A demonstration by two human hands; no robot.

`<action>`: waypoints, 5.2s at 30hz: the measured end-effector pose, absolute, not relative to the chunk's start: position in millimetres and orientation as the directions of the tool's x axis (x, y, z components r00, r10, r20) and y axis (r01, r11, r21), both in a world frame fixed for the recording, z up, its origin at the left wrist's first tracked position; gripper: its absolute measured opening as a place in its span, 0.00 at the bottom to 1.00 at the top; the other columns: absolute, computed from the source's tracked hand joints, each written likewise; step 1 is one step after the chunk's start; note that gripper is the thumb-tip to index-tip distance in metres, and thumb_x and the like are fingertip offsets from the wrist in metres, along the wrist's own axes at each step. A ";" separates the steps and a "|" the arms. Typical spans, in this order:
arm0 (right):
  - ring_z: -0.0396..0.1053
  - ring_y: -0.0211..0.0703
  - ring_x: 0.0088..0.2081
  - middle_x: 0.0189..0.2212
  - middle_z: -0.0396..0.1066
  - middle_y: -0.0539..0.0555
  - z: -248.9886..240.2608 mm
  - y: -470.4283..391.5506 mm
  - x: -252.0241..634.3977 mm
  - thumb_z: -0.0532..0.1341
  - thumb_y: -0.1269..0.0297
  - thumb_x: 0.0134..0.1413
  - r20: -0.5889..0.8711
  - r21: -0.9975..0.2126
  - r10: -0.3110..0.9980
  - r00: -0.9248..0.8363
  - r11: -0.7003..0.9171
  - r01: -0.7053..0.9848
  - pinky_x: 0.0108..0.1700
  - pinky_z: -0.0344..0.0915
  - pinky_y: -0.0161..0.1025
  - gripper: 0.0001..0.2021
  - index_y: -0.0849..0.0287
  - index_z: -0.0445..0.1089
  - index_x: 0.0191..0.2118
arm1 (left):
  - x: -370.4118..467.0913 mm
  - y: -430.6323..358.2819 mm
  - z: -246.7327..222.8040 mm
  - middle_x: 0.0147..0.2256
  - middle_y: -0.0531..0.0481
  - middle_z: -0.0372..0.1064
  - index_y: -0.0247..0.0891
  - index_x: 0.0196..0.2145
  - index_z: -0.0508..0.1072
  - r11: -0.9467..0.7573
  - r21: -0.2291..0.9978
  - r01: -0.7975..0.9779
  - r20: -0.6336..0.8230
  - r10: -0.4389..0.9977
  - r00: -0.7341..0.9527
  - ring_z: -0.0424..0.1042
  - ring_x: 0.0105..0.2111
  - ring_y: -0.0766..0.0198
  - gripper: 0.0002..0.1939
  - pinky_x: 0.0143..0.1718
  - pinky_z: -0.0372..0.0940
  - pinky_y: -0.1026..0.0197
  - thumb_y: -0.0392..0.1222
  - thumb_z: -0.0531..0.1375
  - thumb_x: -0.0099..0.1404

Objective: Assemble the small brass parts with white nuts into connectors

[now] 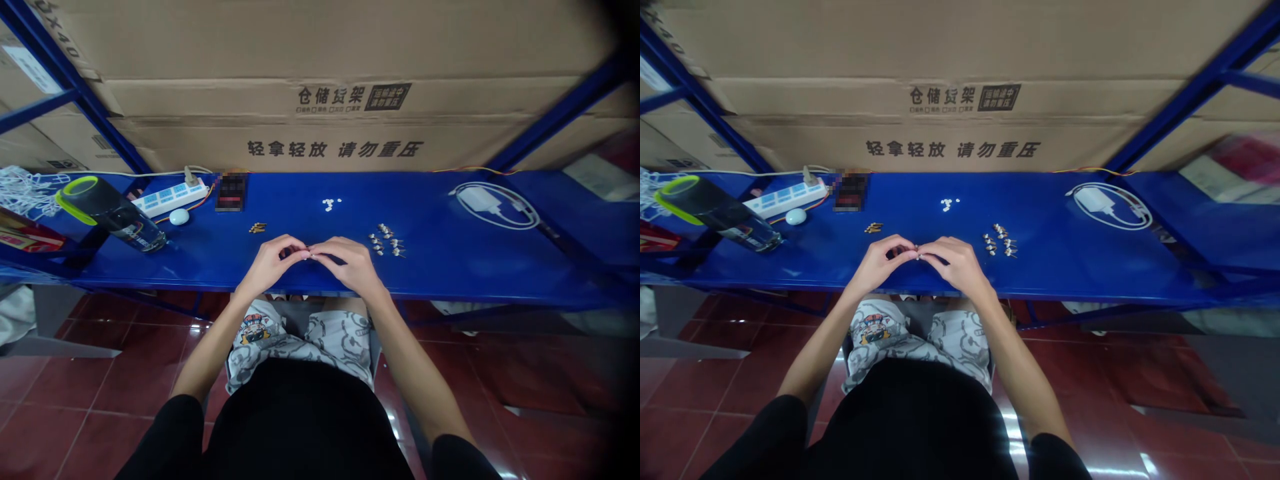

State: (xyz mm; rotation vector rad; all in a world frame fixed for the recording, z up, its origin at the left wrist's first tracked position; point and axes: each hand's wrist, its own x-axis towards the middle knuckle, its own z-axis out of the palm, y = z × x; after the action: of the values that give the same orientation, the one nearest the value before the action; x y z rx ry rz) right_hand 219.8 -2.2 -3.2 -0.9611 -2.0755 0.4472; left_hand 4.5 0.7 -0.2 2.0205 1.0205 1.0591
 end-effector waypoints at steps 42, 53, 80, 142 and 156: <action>0.73 0.47 0.40 0.39 0.79 0.51 -9.6 25.7 214.0 0.57 0.62 0.68 0.459 -0.371 0.825 -0.330 0.515 0.773 0.40 0.66 0.43 0.11 0.52 0.77 0.40 | 5.1 4.0 -9.2 0.46 0.50 0.75 0.43 0.50 0.74 -0.458 0.503 0.733 0.408 0.874 0.265 0.73 0.47 0.57 0.12 0.51 0.65 0.54 0.36 0.53 0.76; 0.71 0.48 0.43 0.43 0.77 0.53 -12.8 28.6 210.7 0.54 0.59 0.70 0.419 -0.316 0.824 -0.382 0.527 0.789 0.37 0.64 0.43 0.14 0.51 0.78 0.42 | 6.4 2.4 -11.2 0.51 0.48 0.73 0.43 0.52 0.73 -0.450 0.428 0.784 0.357 0.881 0.311 0.70 0.51 0.55 0.13 0.52 0.62 0.51 0.36 0.51 0.76; 0.65 0.56 0.62 0.62 0.68 0.61 -22.7 -1.4 224.7 0.46 0.64 0.71 0.377 -0.201 0.850 -0.368 0.463 0.863 0.62 0.60 0.57 0.22 0.60 0.69 0.61 | -7.1 4.6 -15.1 0.63 0.41 0.64 0.37 0.61 0.67 -0.503 0.282 0.817 0.317 0.852 0.416 0.63 0.63 0.51 0.19 0.64 0.58 0.45 0.36 0.47 0.77; 0.56 0.50 0.69 0.69 0.57 0.60 -6.7 -9.7 203.3 0.42 0.52 0.73 0.256 -0.325 0.879 -0.402 0.470 0.821 0.69 0.52 0.54 0.29 0.60 0.53 0.71 | -4.7 6.1 -15.7 0.61 0.35 0.63 0.29 0.60 0.64 -0.450 0.449 0.772 0.352 0.883 0.310 0.61 0.64 0.52 0.26 0.66 0.58 0.47 0.24 0.48 0.65; 0.35 0.53 0.74 0.74 0.37 0.59 -7.3 2.5 186.1 0.33 0.36 0.67 0.046 -0.216 0.862 -0.506 0.503 0.837 0.72 0.25 0.65 0.42 0.63 0.40 0.74 | -10.6 9.8 -17.3 0.57 0.41 0.67 0.38 0.57 0.64 -0.408 0.657 0.634 0.412 0.898 0.152 0.68 0.59 0.53 0.27 0.62 0.64 0.46 0.24 0.50 0.62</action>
State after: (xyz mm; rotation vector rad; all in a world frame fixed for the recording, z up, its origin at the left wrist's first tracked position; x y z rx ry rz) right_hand 186.1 2.5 -7.3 -1.4758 -2.5923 0.2493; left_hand -10.6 9.8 -17.3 2.1065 1.4727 1.1244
